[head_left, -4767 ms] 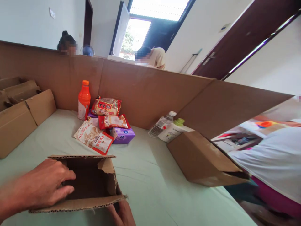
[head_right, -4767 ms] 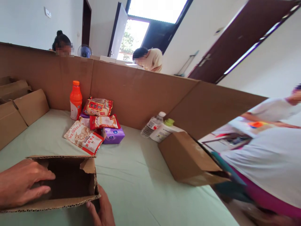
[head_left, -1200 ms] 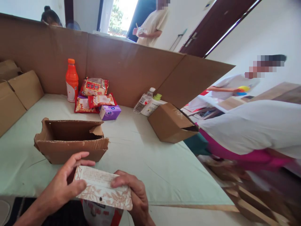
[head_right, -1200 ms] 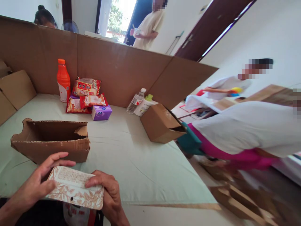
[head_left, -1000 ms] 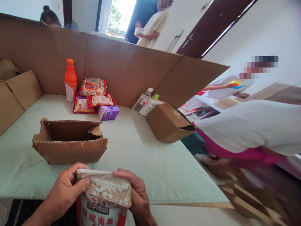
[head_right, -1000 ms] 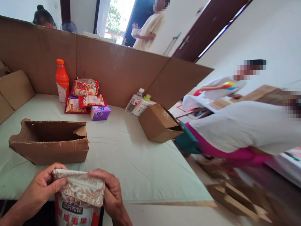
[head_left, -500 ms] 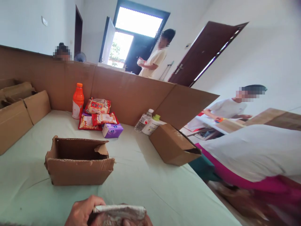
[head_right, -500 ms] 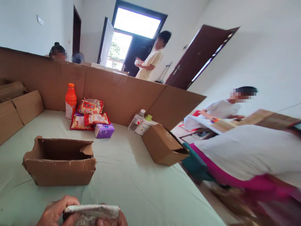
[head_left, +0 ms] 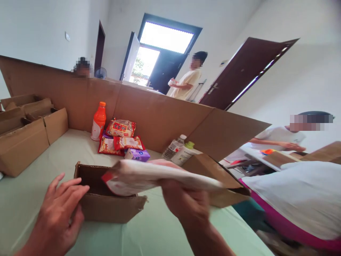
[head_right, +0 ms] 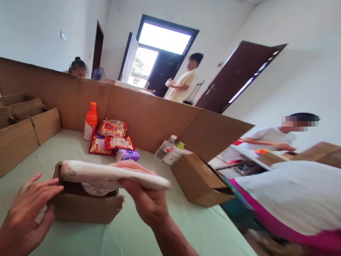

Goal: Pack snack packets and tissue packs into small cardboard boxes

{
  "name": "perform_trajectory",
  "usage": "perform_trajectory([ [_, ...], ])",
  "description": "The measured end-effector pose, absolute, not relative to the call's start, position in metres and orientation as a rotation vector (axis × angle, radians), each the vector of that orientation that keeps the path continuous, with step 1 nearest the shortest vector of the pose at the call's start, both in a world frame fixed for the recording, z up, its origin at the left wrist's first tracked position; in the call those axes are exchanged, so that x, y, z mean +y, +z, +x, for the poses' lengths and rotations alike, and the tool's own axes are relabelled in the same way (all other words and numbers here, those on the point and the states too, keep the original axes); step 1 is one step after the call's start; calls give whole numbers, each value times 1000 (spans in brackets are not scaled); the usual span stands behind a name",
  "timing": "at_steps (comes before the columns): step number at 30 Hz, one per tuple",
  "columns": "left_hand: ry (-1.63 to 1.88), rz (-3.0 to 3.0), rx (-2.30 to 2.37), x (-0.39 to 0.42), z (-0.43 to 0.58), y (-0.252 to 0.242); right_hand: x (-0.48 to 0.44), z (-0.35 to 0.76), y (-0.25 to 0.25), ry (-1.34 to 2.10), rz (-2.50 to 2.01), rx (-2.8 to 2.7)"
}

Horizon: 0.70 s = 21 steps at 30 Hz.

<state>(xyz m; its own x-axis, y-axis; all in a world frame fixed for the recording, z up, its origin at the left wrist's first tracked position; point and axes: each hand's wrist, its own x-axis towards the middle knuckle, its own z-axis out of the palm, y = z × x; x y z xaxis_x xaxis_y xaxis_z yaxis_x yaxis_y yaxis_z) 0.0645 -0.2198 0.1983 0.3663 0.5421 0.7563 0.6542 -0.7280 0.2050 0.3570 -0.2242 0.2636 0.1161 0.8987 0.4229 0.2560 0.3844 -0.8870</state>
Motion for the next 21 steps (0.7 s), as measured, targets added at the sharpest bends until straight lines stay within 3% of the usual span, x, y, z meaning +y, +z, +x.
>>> perform_trajectory([
  [6, -1352, -2455, -1073, -217, 65, 186, -174, 310, 266, 840, -1107, -2147],
  [13, -1431, -2410, -1092, -215, 64, 187, -159, 283, 268, 313, -1585, -2706],
  [17, -1447, -2506, -1024, -215, 68, 185, -150, 264, 235, 513, -1488, -2991],
  [21, -1436, -2528, -980, -217, 70, 186, -139, 262, 208, 712, -1576, -2941],
])
